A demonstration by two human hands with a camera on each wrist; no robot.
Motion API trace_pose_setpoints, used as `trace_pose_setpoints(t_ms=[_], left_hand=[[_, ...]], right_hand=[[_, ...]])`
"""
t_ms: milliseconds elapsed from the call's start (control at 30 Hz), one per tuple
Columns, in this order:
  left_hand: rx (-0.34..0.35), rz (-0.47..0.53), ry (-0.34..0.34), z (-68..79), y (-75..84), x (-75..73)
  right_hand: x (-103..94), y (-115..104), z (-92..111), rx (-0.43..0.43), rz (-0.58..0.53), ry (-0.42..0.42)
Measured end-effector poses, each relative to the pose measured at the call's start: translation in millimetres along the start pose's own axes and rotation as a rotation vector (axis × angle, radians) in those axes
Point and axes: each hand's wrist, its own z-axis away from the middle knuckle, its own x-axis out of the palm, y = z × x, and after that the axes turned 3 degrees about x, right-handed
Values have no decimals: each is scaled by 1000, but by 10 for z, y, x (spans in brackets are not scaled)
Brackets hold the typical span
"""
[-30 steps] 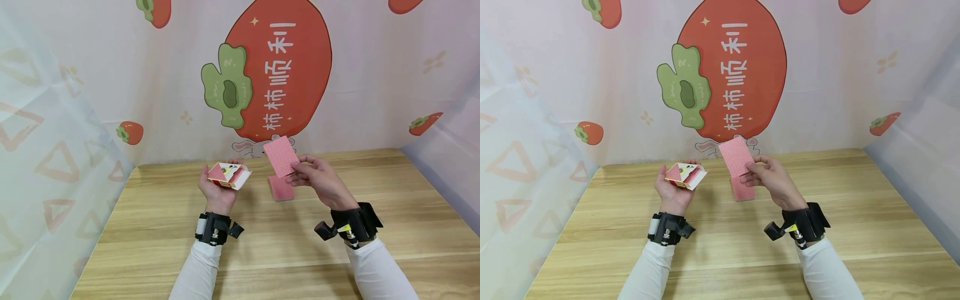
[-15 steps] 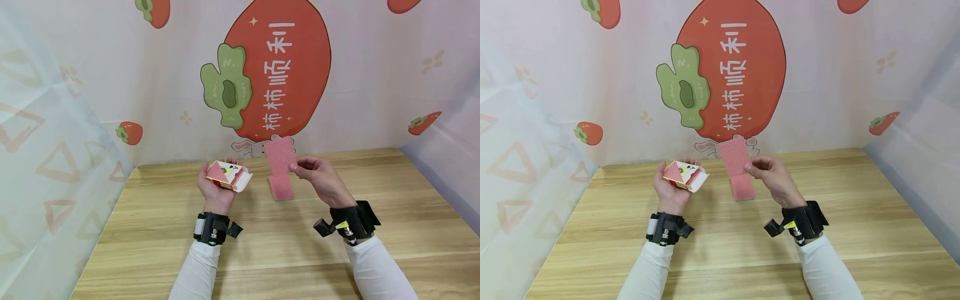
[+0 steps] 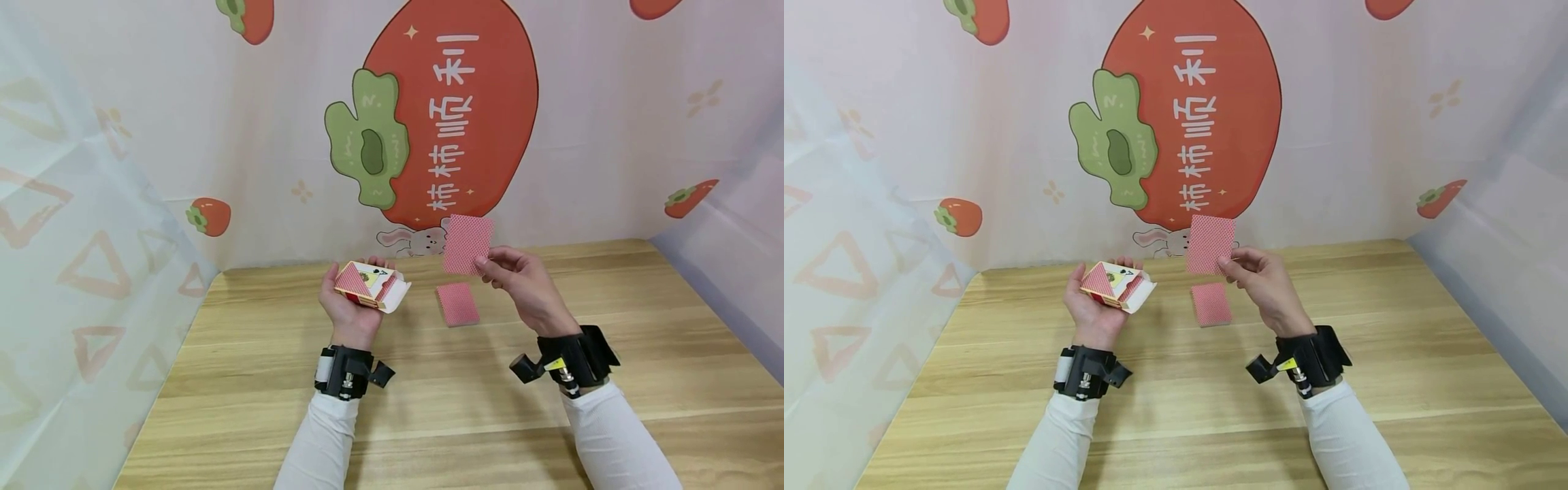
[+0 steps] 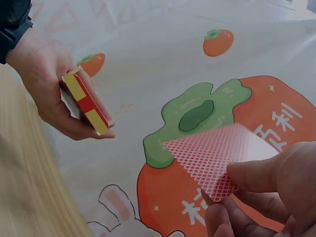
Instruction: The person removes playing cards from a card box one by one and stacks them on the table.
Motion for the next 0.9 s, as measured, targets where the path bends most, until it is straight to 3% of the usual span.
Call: trace_pose_setpoints(t_ms=[433,900], left_hand=[[2,-4,-16,9,5,5],[13,9,-48,18,33,8]], right_hand=[[-65,55,-37,-31,-24,-15],[-132,229,-153,71,48,-57]])
